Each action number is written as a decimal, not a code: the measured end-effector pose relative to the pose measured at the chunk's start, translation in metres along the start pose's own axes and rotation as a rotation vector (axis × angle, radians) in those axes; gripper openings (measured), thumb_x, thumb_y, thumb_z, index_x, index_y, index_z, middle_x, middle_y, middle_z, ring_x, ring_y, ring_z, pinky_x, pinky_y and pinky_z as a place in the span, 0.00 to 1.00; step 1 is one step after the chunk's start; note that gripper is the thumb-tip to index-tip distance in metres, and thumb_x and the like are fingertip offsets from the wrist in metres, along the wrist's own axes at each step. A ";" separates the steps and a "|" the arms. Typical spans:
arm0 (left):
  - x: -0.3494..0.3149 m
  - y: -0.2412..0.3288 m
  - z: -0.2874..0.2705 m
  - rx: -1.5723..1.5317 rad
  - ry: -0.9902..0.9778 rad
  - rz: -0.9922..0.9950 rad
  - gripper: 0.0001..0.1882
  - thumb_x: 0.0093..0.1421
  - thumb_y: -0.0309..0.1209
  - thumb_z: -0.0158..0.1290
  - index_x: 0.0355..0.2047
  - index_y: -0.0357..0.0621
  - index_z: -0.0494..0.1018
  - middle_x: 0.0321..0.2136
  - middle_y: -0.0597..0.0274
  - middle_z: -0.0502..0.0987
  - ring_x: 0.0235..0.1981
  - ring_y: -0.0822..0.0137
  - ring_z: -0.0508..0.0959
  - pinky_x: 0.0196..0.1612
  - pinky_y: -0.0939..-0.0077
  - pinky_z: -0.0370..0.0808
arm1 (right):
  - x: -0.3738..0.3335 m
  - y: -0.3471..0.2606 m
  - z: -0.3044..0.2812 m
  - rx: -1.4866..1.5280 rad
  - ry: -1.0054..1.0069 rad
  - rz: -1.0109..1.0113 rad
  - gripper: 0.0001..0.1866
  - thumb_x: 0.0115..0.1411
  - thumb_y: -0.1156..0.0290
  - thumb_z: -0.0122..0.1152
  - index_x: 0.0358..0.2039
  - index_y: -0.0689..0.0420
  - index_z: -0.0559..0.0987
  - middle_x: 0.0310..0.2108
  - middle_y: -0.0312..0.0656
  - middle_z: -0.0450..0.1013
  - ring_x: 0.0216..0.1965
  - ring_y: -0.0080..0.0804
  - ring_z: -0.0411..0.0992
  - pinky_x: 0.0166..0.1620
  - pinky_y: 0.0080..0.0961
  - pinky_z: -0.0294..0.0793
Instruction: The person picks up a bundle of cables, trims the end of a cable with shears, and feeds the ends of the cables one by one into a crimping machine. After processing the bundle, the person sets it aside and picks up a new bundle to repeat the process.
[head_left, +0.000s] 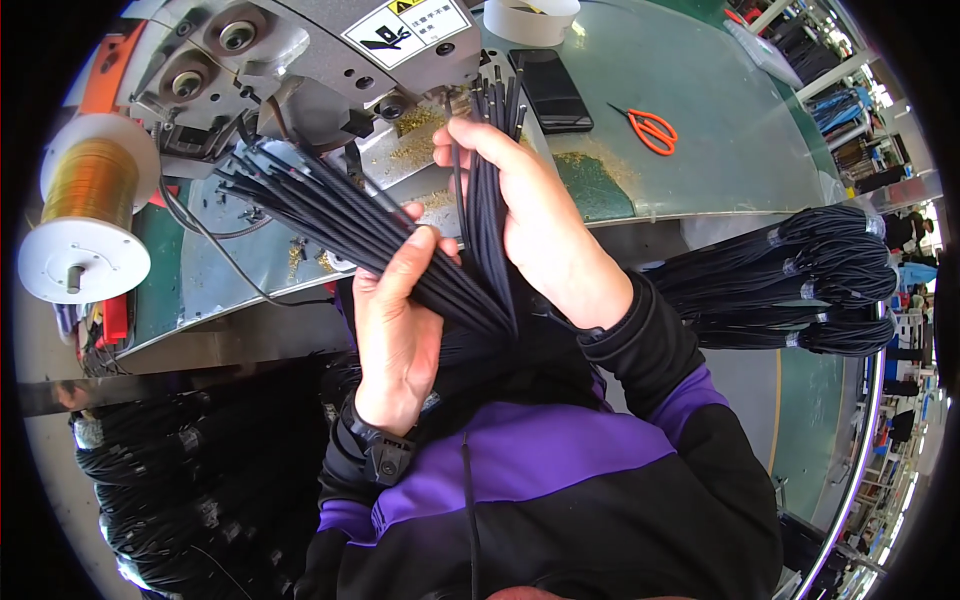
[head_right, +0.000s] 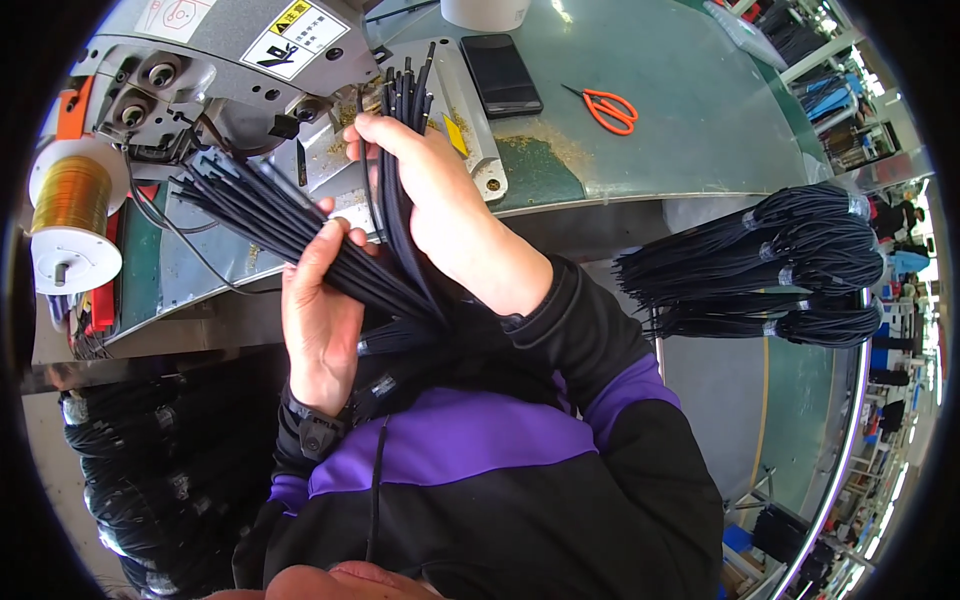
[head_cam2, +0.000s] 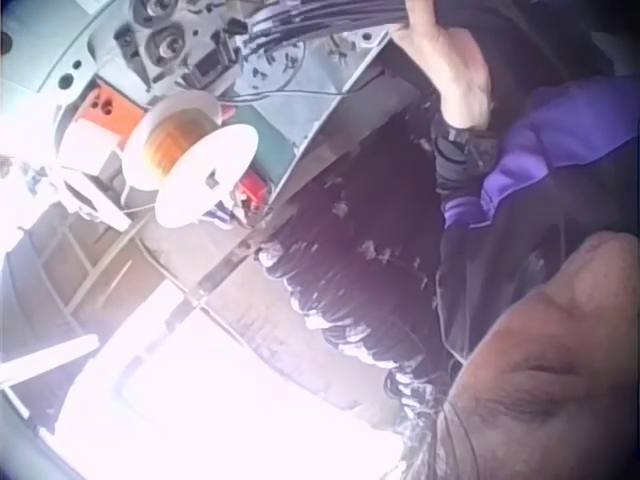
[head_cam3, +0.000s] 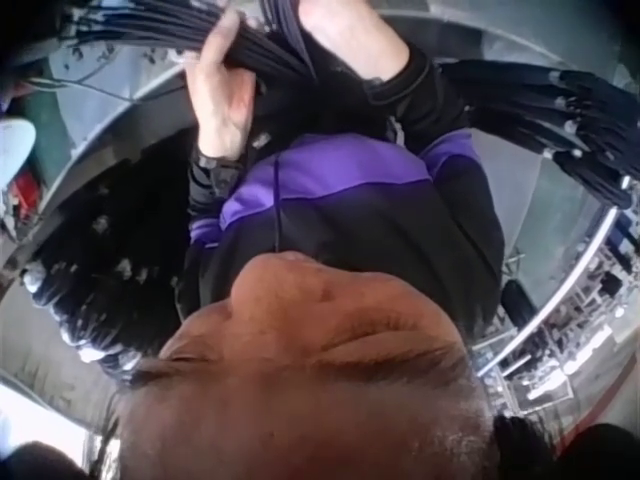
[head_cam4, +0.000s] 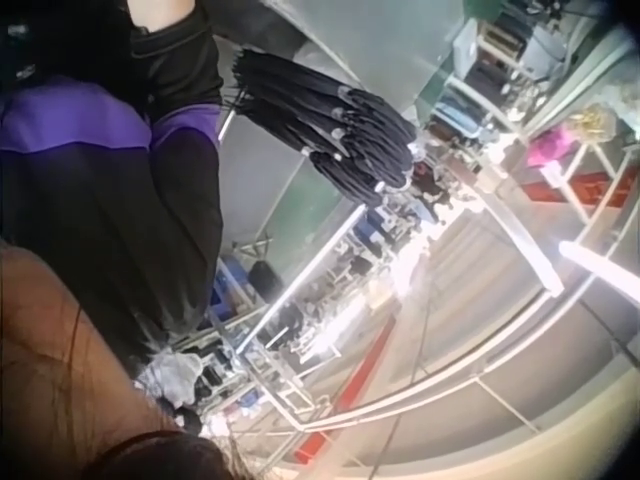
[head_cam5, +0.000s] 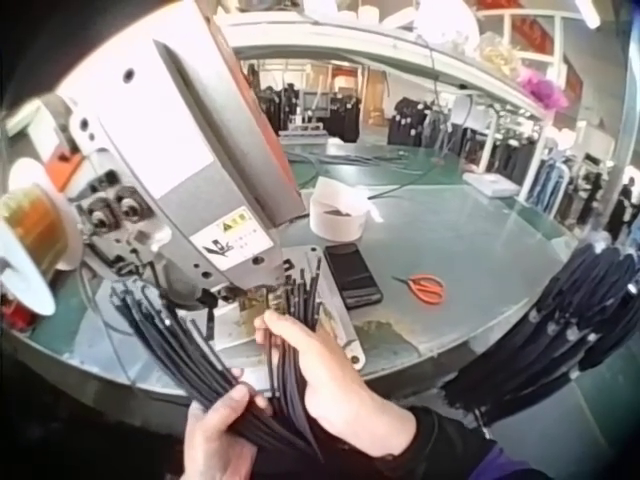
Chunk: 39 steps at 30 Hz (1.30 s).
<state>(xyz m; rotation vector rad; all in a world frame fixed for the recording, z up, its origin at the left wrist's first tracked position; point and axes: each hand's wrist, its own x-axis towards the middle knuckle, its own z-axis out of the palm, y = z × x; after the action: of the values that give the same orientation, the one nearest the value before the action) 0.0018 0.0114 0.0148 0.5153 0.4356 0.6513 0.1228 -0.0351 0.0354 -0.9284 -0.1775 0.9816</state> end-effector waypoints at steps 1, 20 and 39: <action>0.001 -0.004 -0.002 0.028 0.005 -0.002 0.07 0.52 0.22 0.51 0.33 0.40 0.69 0.27 0.64 0.72 0.28 0.71 0.72 0.35 0.79 0.69 | -0.006 -0.001 -0.001 -0.049 -0.047 -0.004 0.10 0.52 0.65 0.57 0.27 0.59 0.73 0.18 0.29 0.65 0.20 0.16 0.62 0.23 0.13 0.63; 0.000 -0.017 -0.010 0.118 -0.057 -0.062 0.05 0.53 0.24 0.52 0.31 0.40 0.69 0.25 0.63 0.73 0.27 0.70 0.72 0.34 0.77 0.69 | -0.021 0.014 -0.010 -0.275 -0.004 -0.124 0.11 0.51 0.64 0.58 0.24 0.59 0.73 0.17 0.30 0.66 0.20 0.13 0.61 0.24 0.13 0.59; 0.006 -0.013 -0.007 0.123 -0.002 -0.034 0.07 0.54 0.23 0.49 0.35 0.37 0.69 0.28 0.61 0.72 0.28 0.69 0.73 0.33 0.74 0.72 | -0.009 0.012 -0.005 -0.270 -0.098 -0.058 0.13 0.51 0.61 0.57 0.25 0.58 0.73 0.18 0.30 0.64 0.16 0.16 0.62 0.18 0.14 0.61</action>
<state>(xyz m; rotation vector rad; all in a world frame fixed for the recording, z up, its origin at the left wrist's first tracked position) 0.0077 0.0089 0.0003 0.6241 0.4832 0.5935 0.1130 -0.0426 0.0254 -1.1159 -0.4252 0.9646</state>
